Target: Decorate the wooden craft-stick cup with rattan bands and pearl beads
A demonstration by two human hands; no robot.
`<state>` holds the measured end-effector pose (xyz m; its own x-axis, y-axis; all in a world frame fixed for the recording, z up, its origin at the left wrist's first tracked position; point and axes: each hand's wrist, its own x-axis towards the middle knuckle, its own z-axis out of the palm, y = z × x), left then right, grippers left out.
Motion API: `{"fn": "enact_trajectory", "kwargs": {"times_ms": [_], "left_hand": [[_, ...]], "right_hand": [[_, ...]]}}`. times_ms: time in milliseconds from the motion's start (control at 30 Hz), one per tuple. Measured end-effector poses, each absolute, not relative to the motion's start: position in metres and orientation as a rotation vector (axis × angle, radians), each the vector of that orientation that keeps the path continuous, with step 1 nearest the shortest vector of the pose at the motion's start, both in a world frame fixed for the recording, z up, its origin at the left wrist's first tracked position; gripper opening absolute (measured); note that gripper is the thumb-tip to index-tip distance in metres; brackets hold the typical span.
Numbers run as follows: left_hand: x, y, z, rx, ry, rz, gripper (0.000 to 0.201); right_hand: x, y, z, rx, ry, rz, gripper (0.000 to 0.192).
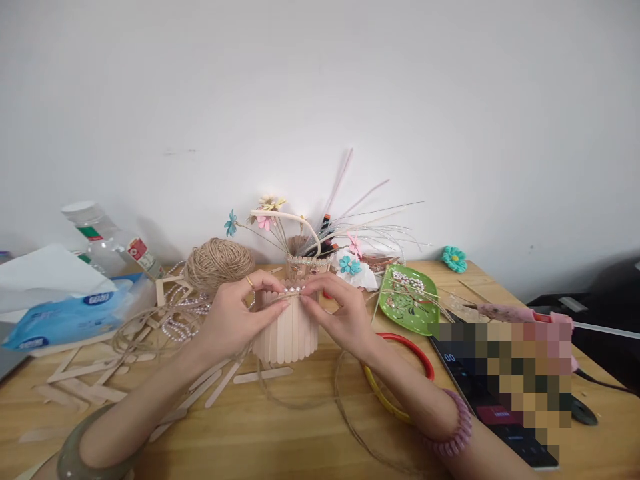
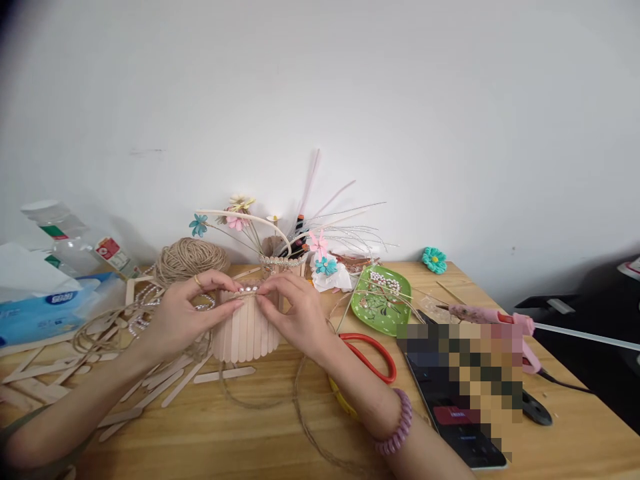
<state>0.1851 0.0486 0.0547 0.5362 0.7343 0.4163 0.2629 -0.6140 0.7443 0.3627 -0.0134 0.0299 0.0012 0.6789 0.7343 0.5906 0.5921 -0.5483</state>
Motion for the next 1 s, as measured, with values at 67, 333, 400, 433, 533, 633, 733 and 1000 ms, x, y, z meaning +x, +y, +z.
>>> {"fn": "enact_trajectory", "kwargs": {"times_ms": [67, 333, 400, 433, 533, 633, 733, 1000], "left_hand": [[0.1843, 0.0490, 0.0549, 2.155, 0.769, 0.997, 0.010], [0.1828, 0.0539, 0.0528, 2.113, 0.846, 0.885, 0.015], [0.1826, 0.0541, 0.0529, 2.101, 0.881, 0.856, 0.017], [0.1823, 0.0541, 0.0531, 2.090, 0.883, 0.848, 0.017], [0.1808, 0.0546, 0.0535, 2.059, 0.838, 0.856, 0.016], [0.1793, 0.0553, 0.0540, 2.133, 0.762, 0.875, 0.014], [0.1790, 0.0547, 0.0543, 2.285, 0.724, 0.909, 0.015], [0.1786, 0.0532, 0.0523, 2.539, 0.649, 1.037, 0.011]], "right_hand": [[0.3625, -0.0141, 0.0305, -1.058, -1.679, 0.103, 0.006], [0.3661, -0.0145, 0.0327, -1.070, -1.729, 0.115, 0.006], [0.3662, -0.0145, 0.0329, -1.078, -1.731, 0.119, 0.006], [0.3661, -0.0144, 0.0330, -1.081, -1.729, 0.122, 0.006], [0.3658, -0.0144, 0.0334, -1.084, -1.720, 0.131, 0.005], [0.3656, -0.0146, 0.0342, -1.099, -1.714, 0.138, 0.005], [0.3657, -0.0149, 0.0348, -1.114, -1.709, 0.143, 0.006], [0.3660, -0.0147, 0.0345, -1.096, -1.714, 0.141, 0.005]]}}
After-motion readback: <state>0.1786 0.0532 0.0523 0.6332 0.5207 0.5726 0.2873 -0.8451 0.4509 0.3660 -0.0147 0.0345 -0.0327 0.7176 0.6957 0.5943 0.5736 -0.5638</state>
